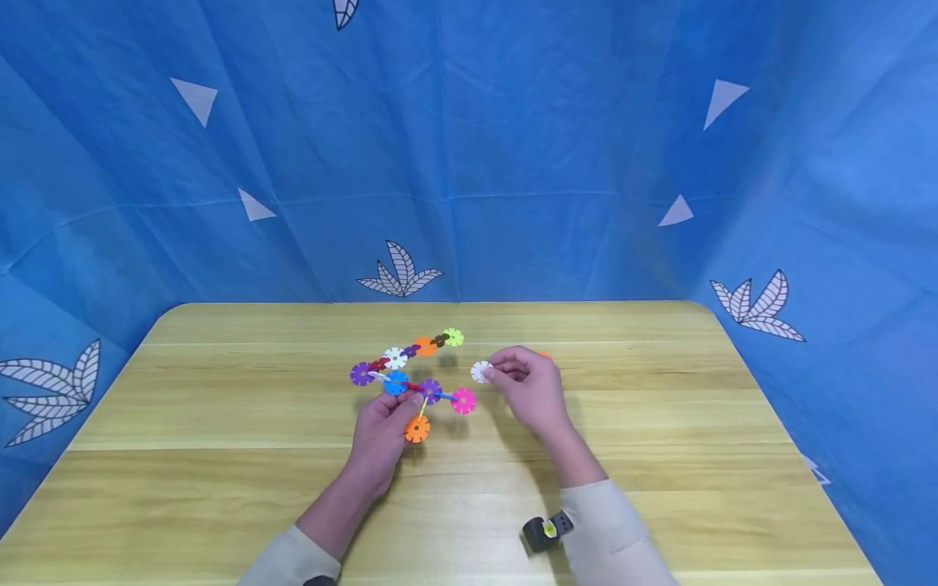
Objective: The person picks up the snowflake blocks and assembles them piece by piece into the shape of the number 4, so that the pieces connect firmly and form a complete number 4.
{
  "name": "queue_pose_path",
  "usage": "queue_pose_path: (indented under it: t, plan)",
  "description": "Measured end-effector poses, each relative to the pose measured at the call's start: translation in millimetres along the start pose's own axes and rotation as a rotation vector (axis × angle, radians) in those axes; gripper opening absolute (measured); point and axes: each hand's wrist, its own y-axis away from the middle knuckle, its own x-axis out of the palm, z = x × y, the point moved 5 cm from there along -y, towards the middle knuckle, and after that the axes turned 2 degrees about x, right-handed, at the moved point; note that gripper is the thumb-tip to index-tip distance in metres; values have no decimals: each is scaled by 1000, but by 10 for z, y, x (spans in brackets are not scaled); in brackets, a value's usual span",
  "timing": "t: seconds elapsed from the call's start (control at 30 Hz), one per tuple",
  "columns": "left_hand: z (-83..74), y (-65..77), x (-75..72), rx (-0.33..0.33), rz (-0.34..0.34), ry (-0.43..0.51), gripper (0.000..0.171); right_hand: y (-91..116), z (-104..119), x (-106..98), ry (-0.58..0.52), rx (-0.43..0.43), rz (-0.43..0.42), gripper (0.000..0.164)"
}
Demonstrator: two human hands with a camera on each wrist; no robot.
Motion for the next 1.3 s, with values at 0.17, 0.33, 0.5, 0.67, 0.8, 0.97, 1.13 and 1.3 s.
queue_pose_path:
  t: [0.17,0.33,0.5,0.67,0.8,0.97,1.13,1.3]
  plan:
    - [24,-12,-2,-2,4,6,19,24,85,106,-74,-53,44,13]
    - [26,-20,-8,-2,6,9,19,15,143,195,-128,-100,83,12]
    - [19,-21,-8,-13,7,-7,18,2,214,279,-171,-127,126,11]
    - [24,-16,-6,-29,11,-22,19,-3,223,346,-180,-117,164,9]
    - [38,-14,-8,-27,13,-26,19,-3,209,371,-184,-105,179,9]
    - [48,-6,2,-26,21,-9,16,-8,174,393,-214,-88,212,8]
    - [50,-3,14,-24,20,-2,15,-13,145,420,-230,-67,247,8]
    - [58,-5,22,-14,23,5,17,-17,123,442,-257,-58,273,9]
